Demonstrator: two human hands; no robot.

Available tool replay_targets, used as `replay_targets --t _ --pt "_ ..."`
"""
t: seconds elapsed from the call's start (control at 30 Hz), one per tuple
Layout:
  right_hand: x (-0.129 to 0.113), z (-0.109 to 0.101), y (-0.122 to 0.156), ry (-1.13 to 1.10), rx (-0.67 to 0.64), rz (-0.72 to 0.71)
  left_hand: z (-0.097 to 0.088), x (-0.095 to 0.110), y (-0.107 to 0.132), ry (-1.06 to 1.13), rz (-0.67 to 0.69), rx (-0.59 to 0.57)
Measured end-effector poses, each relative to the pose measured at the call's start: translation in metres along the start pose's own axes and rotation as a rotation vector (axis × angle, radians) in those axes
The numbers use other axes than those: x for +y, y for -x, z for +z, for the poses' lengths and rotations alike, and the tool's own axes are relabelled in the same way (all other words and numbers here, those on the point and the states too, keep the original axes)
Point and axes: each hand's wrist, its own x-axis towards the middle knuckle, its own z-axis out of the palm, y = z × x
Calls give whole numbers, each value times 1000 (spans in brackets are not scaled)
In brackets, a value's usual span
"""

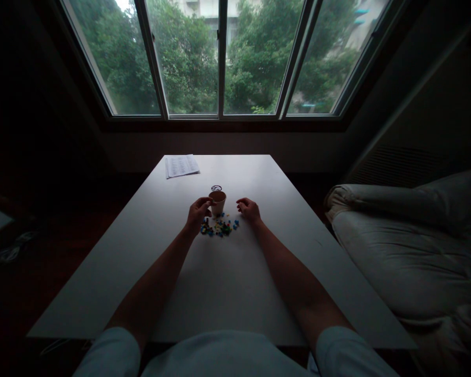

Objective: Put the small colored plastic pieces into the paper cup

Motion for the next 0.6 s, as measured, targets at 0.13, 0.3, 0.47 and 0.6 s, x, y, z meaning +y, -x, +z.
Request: replay_targets --t 0.13,0.3,0.47,0.6 --pt "2 1 -1 8 -1 1 2 4 1 -16 10 -35" --pt "4 1 -2 10 -2 -8 5 7 2 -34 9 -72" --pt "6 2 -3 9 -6 -8 5 8 3 -23 -2 -121" --pt "4 1 -2 9 -5 -9 6 7 3 -22 -20 -134"
